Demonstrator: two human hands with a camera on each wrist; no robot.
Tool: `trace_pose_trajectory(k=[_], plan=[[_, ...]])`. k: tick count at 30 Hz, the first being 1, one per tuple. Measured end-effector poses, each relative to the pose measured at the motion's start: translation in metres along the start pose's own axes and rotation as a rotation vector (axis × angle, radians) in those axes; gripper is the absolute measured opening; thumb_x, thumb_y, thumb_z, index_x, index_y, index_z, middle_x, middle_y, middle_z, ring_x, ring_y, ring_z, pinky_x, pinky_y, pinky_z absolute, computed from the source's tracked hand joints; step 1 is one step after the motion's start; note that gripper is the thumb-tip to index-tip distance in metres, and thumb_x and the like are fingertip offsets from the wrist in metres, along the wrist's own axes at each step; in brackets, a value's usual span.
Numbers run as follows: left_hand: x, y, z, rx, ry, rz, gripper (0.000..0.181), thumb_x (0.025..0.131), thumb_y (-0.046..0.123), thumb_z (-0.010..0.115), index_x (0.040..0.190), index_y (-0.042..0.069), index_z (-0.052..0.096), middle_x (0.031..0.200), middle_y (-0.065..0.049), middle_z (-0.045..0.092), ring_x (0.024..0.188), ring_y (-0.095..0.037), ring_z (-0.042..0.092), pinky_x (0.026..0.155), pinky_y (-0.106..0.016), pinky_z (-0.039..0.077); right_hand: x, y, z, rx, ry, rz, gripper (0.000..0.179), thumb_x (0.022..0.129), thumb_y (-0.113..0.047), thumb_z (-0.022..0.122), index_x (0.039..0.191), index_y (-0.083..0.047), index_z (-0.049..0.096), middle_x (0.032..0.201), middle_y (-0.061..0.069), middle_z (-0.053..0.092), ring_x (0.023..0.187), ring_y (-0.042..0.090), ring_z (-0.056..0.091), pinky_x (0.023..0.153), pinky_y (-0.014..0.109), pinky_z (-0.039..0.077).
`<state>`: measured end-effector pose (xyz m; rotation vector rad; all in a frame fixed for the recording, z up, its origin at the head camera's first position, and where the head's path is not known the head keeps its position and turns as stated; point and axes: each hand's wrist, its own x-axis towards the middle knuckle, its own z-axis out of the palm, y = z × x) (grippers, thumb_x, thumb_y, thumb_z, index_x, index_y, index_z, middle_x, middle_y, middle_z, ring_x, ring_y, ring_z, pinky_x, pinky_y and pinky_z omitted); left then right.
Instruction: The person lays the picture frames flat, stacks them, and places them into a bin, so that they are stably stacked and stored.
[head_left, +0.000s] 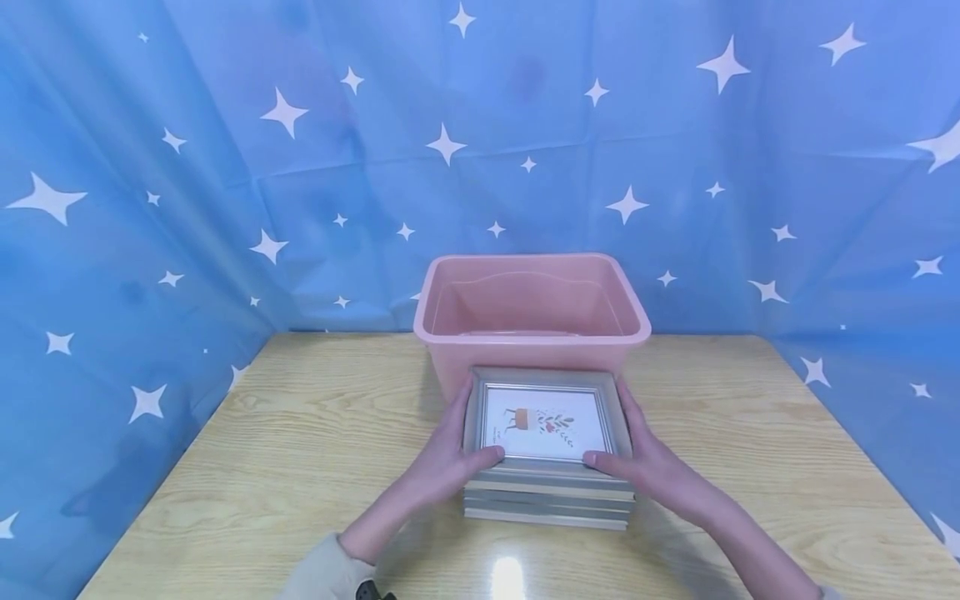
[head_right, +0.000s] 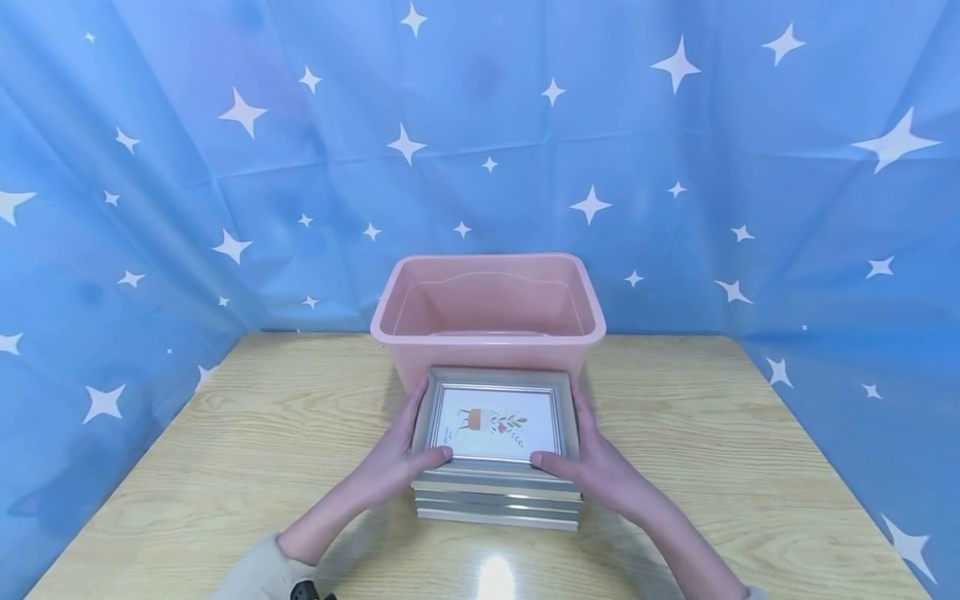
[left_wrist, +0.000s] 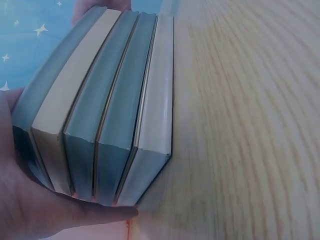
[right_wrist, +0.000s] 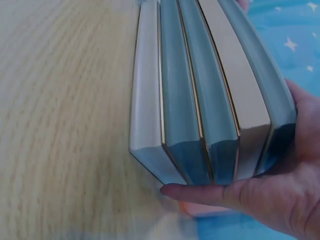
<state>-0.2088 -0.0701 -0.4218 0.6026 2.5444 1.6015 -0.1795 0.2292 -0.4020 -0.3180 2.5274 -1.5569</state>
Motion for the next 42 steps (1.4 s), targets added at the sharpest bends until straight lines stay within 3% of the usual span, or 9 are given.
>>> trace_pose_trajectory(k=[4, 11, 21, 31, 38, 42], plan=[[0.0, -0.003, -0.002, -0.023, -0.021, 0.002, 0.111, 0.085, 0.031, 0.074, 0.166, 0.017, 0.0, 0.172, -0.005, 0.005, 0.154, -0.032, 0.013, 0.117, -0.065, 0.019, 0.001, 0.002, 0.0, 0.027, -0.026, -0.01, 0.118, 0.092, -0.026, 0.076, 0.163, -0.02, -0.019, 0.167, 0.025, -0.003, 0.147, 0.048, 0.013, 0.109, 0.072, 0.026], [0.002, -0.005, -0.005, -0.115, -0.062, -0.007, 0.114, 0.084, 0.035, 0.076, 0.166, 0.021, -0.002, 0.172, -0.003, 0.001, 0.155, -0.034, 0.008, 0.117, -0.067, 0.014, 0.001, 0.005, 0.0, 0.09, -0.042, 0.027, 0.119, 0.092, -0.026, 0.075, 0.162, -0.025, -0.022, 0.167, 0.023, -0.016, 0.15, 0.051, -0.007, 0.109, 0.079, 0.011], [0.002, -0.006, -0.005, -0.153, -0.106, -0.037, 0.115, 0.086, 0.033, 0.075, 0.166, 0.024, -0.007, 0.172, -0.004, -0.004, 0.154, -0.038, 0.009, 0.115, -0.07, 0.015, 0.0, 0.005, 0.001, 0.114, -0.042, 0.033, 0.119, 0.091, -0.024, 0.074, 0.161, -0.025, -0.022, 0.166, 0.024, -0.02, 0.149, 0.052, -0.014, 0.107, 0.081, 0.004], [0.001, -0.011, 0.001, -0.222, -0.063, -0.032, 0.115, 0.082, 0.028, 0.075, 0.166, 0.026, -0.005, 0.171, -0.009, -0.005, 0.154, -0.039, 0.004, 0.114, -0.074, 0.011, -0.001, 0.01, 0.009, 0.2, 0.016, 0.04, 0.119, 0.089, -0.019, 0.075, 0.163, -0.032, -0.017, 0.168, 0.018, -0.02, 0.15, 0.047, -0.016, 0.108, 0.08, -0.002], [-0.003, -0.013, 0.004, -0.253, -0.05, -0.039, 0.114, 0.082, 0.028, 0.075, 0.165, 0.034, -0.004, 0.171, -0.01, -0.005, 0.153, -0.042, 0.005, 0.111, -0.077, 0.011, -0.002, 0.01, 0.013, 0.222, 0.04, 0.021, 0.119, 0.088, -0.017, 0.076, 0.163, -0.033, -0.016, 0.169, 0.016, -0.018, 0.151, 0.047, -0.013, 0.109, 0.079, -0.003], [-0.006, -0.014, 0.005, -0.26, -0.051, -0.025, 0.116, 0.082, 0.03, 0.075, 0.165, 0.033, -0.006, 0.171, -0.012, -0.006, 0.153, -0.045, 0.004, 0.109, -0.079, 0.009, -0.007, 0.01, 0.014, 0.204, 0.06, 0.004, 0.117, 0.088, -0.019, 0.075, 0.163, -0.038, -0.013, 0.17, 0.014, -0.015, 0.151, 0.048, -0.013, 0.105, 0.082, -0.002]])
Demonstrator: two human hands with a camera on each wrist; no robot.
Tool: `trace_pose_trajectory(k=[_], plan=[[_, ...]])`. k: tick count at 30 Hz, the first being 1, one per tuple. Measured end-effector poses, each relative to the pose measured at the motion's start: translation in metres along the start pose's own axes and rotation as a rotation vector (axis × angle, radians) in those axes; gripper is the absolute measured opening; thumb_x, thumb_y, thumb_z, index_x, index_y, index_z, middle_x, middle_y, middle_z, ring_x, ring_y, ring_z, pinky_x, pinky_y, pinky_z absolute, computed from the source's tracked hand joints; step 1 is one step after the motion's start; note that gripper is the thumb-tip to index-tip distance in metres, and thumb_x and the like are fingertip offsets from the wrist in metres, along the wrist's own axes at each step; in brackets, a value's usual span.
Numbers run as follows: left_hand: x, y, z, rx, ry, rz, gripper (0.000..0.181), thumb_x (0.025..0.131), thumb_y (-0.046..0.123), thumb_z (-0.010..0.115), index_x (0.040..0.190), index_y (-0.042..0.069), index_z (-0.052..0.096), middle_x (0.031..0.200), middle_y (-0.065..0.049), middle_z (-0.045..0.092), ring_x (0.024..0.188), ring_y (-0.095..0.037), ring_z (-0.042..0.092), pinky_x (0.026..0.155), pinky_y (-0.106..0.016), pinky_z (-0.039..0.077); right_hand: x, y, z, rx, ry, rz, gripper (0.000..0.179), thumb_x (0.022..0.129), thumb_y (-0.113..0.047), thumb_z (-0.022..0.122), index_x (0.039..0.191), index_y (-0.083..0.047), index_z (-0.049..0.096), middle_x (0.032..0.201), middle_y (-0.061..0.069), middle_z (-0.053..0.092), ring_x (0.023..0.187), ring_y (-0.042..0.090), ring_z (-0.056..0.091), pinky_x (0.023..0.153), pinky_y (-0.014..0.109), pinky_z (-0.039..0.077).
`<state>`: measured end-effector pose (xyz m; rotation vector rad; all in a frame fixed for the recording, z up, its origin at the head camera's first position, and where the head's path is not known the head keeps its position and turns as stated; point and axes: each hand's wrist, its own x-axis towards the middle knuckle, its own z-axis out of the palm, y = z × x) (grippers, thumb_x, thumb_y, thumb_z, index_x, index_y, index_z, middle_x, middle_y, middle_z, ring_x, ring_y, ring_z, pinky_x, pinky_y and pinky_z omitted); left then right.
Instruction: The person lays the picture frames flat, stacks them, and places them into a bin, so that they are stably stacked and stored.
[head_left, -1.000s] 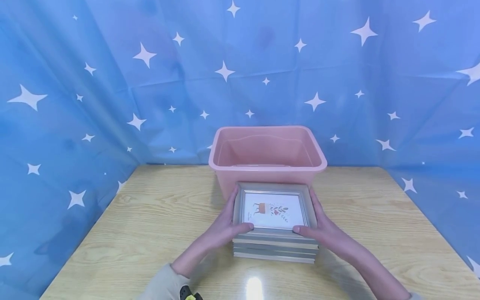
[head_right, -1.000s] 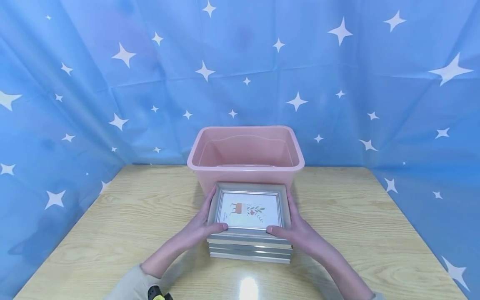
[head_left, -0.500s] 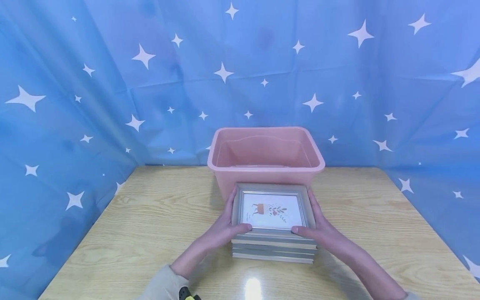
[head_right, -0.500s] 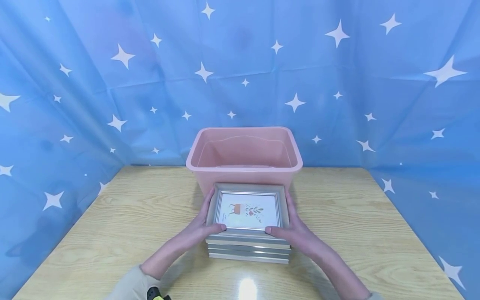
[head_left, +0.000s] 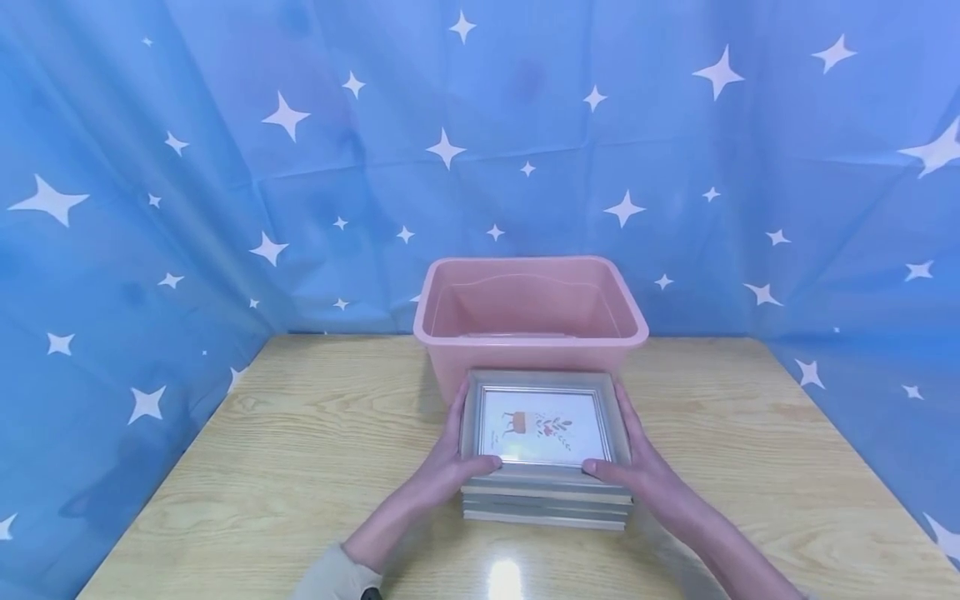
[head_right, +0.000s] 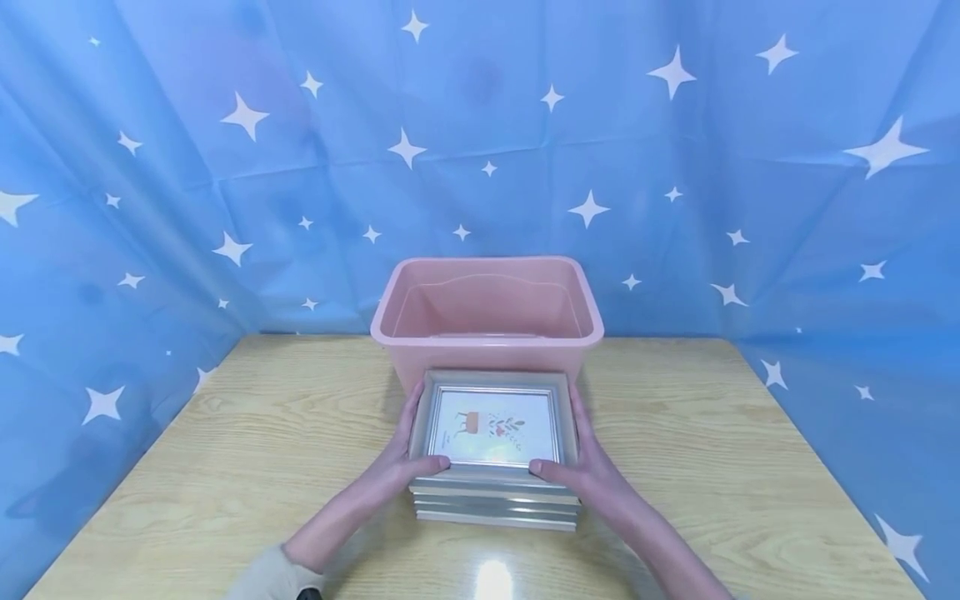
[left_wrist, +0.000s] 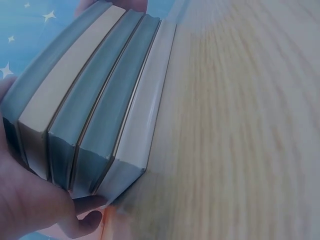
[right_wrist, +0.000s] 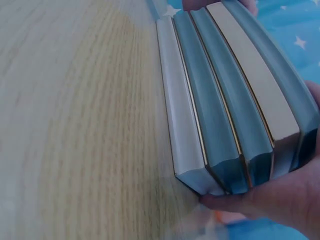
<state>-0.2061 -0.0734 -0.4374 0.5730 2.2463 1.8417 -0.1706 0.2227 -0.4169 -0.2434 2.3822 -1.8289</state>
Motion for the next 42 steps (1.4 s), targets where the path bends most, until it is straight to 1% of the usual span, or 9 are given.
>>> trace_pose_trajectory(k=[7, 11, 16, 18, 23, 26, 31, 37, 42], plan=[[-0.01, -0.001, 0.004, -0.022, 0.014, 0.015, 0.117, 0.084, 0.036, 0.075, 0.165, 0.029, -0.008, 0.171, -0.009, -0.006, 0.154, -0.042, 0.001, 0.109, -0.079, 0.006, -0.009, 0.003, 0.003, -0.032, 0.053, -0.09, 0.116, 0.085, -0.016, 0.075, 0.164, -0.041, -0.006, 0.171, 0.015, -0.005, 0.151, 0.048, -0.004, 0.103, 0.085, 0.003], [-0.014, 0.0, 0.007, -0.064, 0.032, 0.015, 0.114, 0.084, 0.036, 0.074, 0.165, 0.035, -0.006, 0.171, -0.009, -0.004, 0.153, -0.043, 0.005, 0.11, -0.079, 0.007, -0.012, 0.005, 0.004, -0.009, 0.071, -0.124, 0.115, 0.085, -0.013, 0.075, 0.164, -0.042, -0.003, 0.171, 0.014, -0.004, 0.151, 0.048, 0.002, 0.105, 0.084, 0.004], [-0.015, -0.002, 0.009, -0.11, 0.045, 0.049, 0.112, 0.084, 0.031, 0.073, 0.165, 0.037, -0.004, 0.171, -0.014, 0.001, 0.149, -0.045, 0.02, 0.111, -0.076, 0.015, -0.017, 0.004, 0.008, 0.039, 0.069, -0.156, 0.116, 0.085, -0.006, 0.075, 0.164, -0.041, -0.004, 0.169, 0.016, 0.005, 0.139, 0.045, 0.032, 0.106, 0.069, 0.031], [-0.015, -0.002, 0.01, -0.111, 0.051, 0.074, 0.112, 0.083, 0.028, 0.072, 0.165, 0.032, -0.004, 0.17, -0.016, 0.003, 0.147, -0.045, 0.026, 0.111, -0.074, 0.019, -0.018, 0.005, 0.009, 0.036, 0.069, -0.173, 0.117, 0.085, -0.005, 0.075, 0.164, -0.041, -0.004, 0.169, 0.017, 0.005, 0.137, 0.045, 0.033, 0.104, 0.068, 0.034], [-0.019, 0.001, 0.01, -0.104, 0.045, 0.093, 0.114, 0.081, 0.024, 0.07, 0.165, 0.028, -0.006, 0.169, -0.02, 0.003, 0.145, -0.047, 0.028, 0.111, -0.075, 0.02, -0.021, 0.003, 0.011, 0.036, 0.074, -0.194, 0.119, 0.082, -0.004, 0.076, 0.164, -0.041, -0.003, 0.17, 0.016, 0.003, 0.143, 0.045, 0.022, 0.105, 0.078, 0.019], [-0.022, 0.007, 0.006, -0.099, 0.048, 0.096, 0.114, 0.081, 0.023, 0.07, 0.166, 0.029, -0.006, 0.169, -0.019, 0.002, 0.147, -0.047, 0.024, 0.112, -0.075, 0.018, -0.02, -0.001, 0.012, 0.031, 0.079, -0.195, 0.12, 0.081, -0.003, 0.076, 0.164, -0.04, -0.002, 0.169, 0.016, 0.007, 0.141, 0.041, 0.028, 0.11, 0.067, 0.027], [-0.026, 0.024, -0.002, -0.104, 0.056, 0.103, 0.113, 0.081, 0.02, 0.07, 0.165, 0.033, -0.003, 0.169, -0.016, 0.008, 0.143, -0.043, 0.032, 0.112, -0.069, 0.025, -0.019, -0.017, 0.014, 0.038, 0.081, -0.215, 0.12, 0.081, -0.001, 0.077, 0.165, -0.036, -0.002, 0.163, 0.019, 0.02, 0.124, 0.032, 0.047, 0.094, 0.035, 0.05], [-0.026, 0.049, -0.009, -0.127, 0.035, 0.192, 0.113, 0.08, 0.015, 0.069, 0.165, 0.035, -0.004, 0.163, -0.018, 0.017, 0.128, -0.042, 0.046, 0.1, -0.054, 0.046, -0.023, -0.044, 0.009, 0.054, 0.072, -0.23, 0.121, 0.082, 0.001, 0.076, 0.165, -0.037, -0.003, 0.16, 0.017, 0.023, 0.119, 0.027, 0.051, 0.087, 0.033, 0.054], [-0.026, 0.073, -0.013, -0.146, 0.03, 0.234, 0.111, 0.082, 0.015, 0.068, 0.165, 0.035, -0.003, 0.163, -0.016, 0.016, 0.13, -0.044, 0.043, 0.097, -0.052, 0.05, -0.027, -0.066, 0.001, 0.061, 0.079, -0.23, 0.122, 0.082, 0.002, 0.075, 0.163, -0.042, -0.005, 0.162, 0.013, 0.018, 0.123, 0.032, 0.046, 0.086, 0.033, 0.055]])
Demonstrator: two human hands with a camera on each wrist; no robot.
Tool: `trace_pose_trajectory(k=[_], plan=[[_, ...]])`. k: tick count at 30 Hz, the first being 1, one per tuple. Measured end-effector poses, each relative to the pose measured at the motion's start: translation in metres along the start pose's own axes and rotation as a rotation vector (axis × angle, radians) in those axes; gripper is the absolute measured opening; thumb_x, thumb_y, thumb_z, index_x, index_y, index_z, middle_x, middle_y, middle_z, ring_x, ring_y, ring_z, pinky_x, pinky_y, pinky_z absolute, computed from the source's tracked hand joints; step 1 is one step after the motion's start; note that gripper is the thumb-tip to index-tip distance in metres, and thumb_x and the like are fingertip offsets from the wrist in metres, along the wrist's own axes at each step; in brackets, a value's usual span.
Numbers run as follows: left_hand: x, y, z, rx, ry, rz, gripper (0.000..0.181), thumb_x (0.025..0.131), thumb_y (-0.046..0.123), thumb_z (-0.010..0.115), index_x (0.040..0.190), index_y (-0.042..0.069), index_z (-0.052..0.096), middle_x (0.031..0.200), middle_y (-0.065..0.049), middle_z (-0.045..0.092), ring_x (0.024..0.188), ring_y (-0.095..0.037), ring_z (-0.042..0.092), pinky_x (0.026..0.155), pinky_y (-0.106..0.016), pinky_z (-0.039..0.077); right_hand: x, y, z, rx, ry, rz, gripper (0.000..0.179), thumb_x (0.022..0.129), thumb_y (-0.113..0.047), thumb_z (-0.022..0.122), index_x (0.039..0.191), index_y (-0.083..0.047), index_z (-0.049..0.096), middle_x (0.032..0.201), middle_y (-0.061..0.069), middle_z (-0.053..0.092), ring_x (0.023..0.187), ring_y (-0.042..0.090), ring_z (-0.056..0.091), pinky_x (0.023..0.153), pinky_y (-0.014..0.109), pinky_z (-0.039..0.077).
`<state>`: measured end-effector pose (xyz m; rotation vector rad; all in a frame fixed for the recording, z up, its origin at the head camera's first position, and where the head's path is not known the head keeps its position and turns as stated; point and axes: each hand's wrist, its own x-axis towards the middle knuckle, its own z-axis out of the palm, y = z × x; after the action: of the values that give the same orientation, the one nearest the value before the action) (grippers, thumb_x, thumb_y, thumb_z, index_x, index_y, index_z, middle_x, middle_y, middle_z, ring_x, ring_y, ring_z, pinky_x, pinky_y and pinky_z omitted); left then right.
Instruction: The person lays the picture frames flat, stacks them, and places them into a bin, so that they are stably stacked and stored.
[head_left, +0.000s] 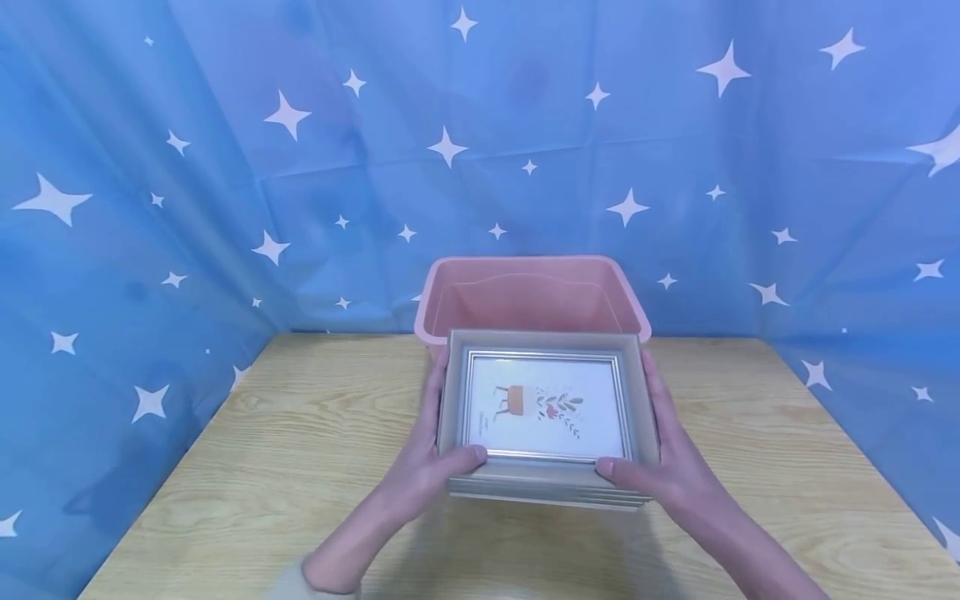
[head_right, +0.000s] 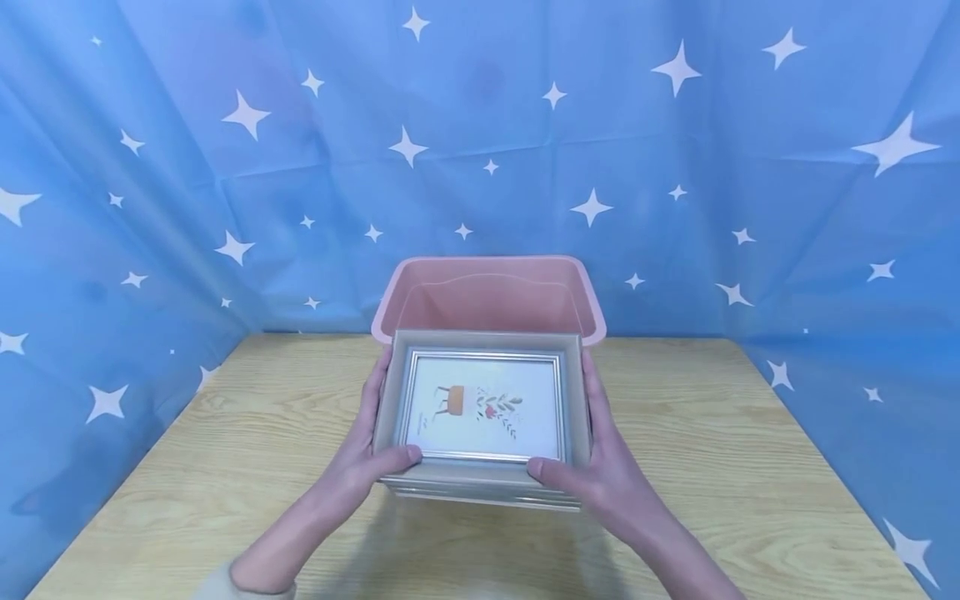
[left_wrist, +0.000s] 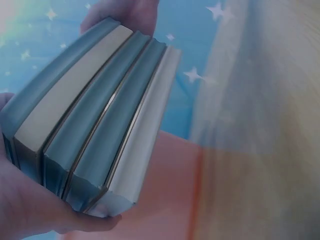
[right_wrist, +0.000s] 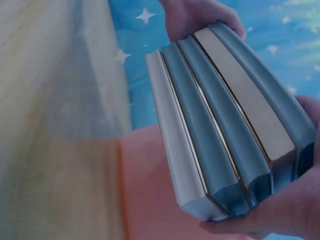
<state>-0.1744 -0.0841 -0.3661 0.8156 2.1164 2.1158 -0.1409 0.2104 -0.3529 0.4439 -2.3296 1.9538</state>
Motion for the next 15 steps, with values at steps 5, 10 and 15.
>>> trace_pose_trajectory(k=[5, 10, 15], plan=[[0.009, 0.022, -0.001, 0.055, 0.018, 0.017, 0.109, 0.083, 0.019, 0.068, 0.165, 0.032, -0.002, 0.166, -0.011, 0.012, 0.136, -0.04, 0.035, 0.105, -0.057, 0.04, 0.005, -0.019, -0.009, -0.006, 0.006, 0.013, 0.122, 0.083, 0.001, 0.075, 0.162, -0.047, -0.005, 0.165, 0.012, 0.012, 0.125, 0.041, 0.04, 0.085, 0.029, 0.054], [0.019, 0.036, -0.002, 0.078, 0.018, 0.051, 0.109, 0.084, 0.018, 0.068, 0.165, 0.032, -0.003, 0.166, -0.009, 0.012, 0.138, -0.038, 0.034, 0.107, -0.059, 0.038, 0.015, -0.034, -0.014, -0.01, 0.0, -0.001, 0.121, 0.084, 0.0, 0.075, 0.161, -0.049, -0.005, 0.165, 0.011, 0.012, 0.127, 0.04, 0.039, 0.086, 0.027, 0.052], [0.03, 0.043, -0.004, 0.095, 0.03, 0.06, 0.108, 0.083, 0.02, 0.068, 0.165, 0.035, -0.001, 0.165, -0.008, 0.016, 0.136, -0.036, 0.037, 0.105, -0.057, 0.04, 0.023, -0.044, -0.019, -0.042, -0.009, 0.005, 0.117, 0.087, -0.005, 0.074, 0.16, -0.051, -0.005, 0.166, 0.009, 0.011, 0.127, 0.04, 0.04, 0.087, 0.027, 0.051]])
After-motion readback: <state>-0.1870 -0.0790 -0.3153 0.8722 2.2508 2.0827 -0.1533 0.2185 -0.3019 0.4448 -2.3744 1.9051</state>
